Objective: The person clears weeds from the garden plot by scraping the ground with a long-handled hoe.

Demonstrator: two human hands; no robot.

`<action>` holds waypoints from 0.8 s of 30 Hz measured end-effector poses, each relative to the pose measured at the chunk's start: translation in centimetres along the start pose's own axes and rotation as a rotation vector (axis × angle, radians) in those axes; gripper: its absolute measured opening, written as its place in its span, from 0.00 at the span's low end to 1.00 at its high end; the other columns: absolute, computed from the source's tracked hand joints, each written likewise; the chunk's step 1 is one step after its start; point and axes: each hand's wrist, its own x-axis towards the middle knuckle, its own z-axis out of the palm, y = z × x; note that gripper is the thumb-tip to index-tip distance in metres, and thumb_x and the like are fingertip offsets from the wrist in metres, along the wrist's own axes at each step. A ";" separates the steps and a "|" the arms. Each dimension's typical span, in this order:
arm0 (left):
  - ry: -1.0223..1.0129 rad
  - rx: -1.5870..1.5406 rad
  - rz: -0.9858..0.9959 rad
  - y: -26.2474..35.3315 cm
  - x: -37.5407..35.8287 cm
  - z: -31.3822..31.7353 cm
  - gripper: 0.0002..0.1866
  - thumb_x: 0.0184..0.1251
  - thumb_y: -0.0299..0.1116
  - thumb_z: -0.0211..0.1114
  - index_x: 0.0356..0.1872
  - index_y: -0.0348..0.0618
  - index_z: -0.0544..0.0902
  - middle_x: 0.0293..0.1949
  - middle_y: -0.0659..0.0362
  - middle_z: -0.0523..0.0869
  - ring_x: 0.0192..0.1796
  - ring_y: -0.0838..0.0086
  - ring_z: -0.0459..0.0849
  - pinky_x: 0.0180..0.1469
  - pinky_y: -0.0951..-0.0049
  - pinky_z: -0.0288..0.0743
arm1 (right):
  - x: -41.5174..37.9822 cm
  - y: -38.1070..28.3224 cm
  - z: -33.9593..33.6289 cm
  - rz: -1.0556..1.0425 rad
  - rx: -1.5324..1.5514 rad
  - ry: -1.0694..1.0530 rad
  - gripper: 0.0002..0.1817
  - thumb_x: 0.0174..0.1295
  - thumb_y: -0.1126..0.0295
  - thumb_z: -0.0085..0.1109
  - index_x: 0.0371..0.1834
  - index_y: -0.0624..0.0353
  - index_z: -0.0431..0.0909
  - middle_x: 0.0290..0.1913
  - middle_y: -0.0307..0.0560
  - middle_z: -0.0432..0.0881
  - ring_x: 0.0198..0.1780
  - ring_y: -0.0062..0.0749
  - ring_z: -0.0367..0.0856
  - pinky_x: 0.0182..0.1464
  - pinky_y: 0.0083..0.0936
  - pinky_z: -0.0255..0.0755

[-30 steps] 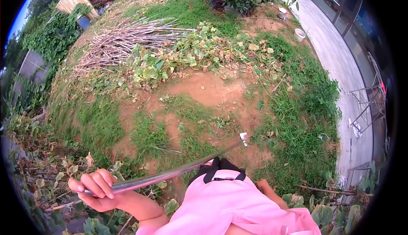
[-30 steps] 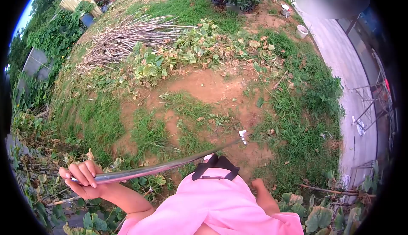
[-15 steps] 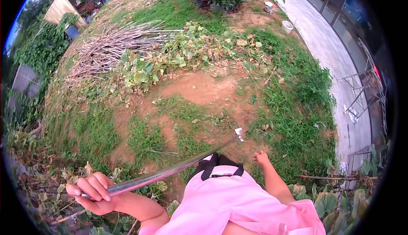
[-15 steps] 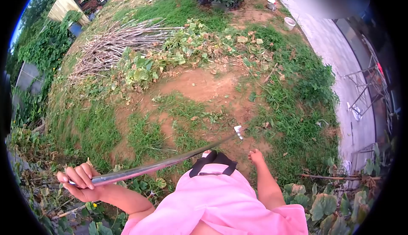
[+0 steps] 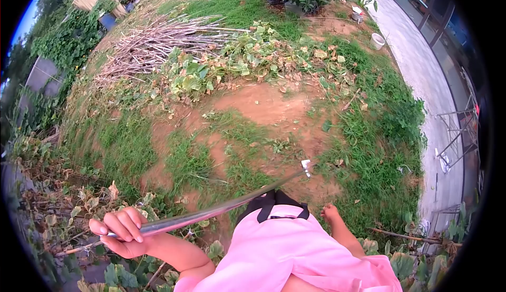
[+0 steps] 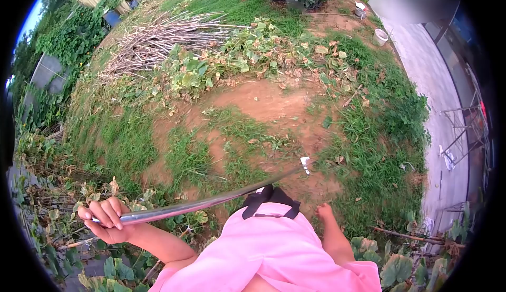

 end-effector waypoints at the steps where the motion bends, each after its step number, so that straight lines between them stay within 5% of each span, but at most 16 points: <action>1: -0.001 0.001 0.010 -0.1 0.0 0.0 0.07 0.70 0.35 0.48 0.37 0.44 0.63 0.17 0.63 0.68 0.14 0.79 0.70 0.23 0.76 0.64 | 0.3 0.2 0.0 -0.002 0.059 0.004 0.08 0.61 0.71 0.48 0.42 0.60 0.70 0.31 0.49 0.80 0.24 0.33 0.80 0.22 0.31 0.70; 19: -0.058 -0.012 0.009 0.5 0.1 -0.1 0.07 0.72 0.35 0.43 0.38 0.43 0.64 0.18 0.63 0.67 0.15 0.79 0.67 0.25 0.75 0.62 | -2.3 -4.8 0.2 -0.004 -0.076 -0.099 0.12 0.62 0.67 0.49 0.47 0.57 0.68 0.34 0.45 0.79 0.27 0.29 0.78 0.20 0.29 0.66; 24: 0.012 0.040 0.039 0.5 -0.3 -0.1 0.08 0.71 0.37 0.46 0.37 0.46 0.61 0.16 0.64 0.67 0.14 0.79 0.70 0.22 0.77 0.64 | -1.5 -4.2 -0.4 0.007 -0.081 -0.097 0.12 0.62 0.67 0.48 0.48 0.56 0.69 0.36 0.45 0.80 0.30 0.31 0.78 0.32 0.40 0.67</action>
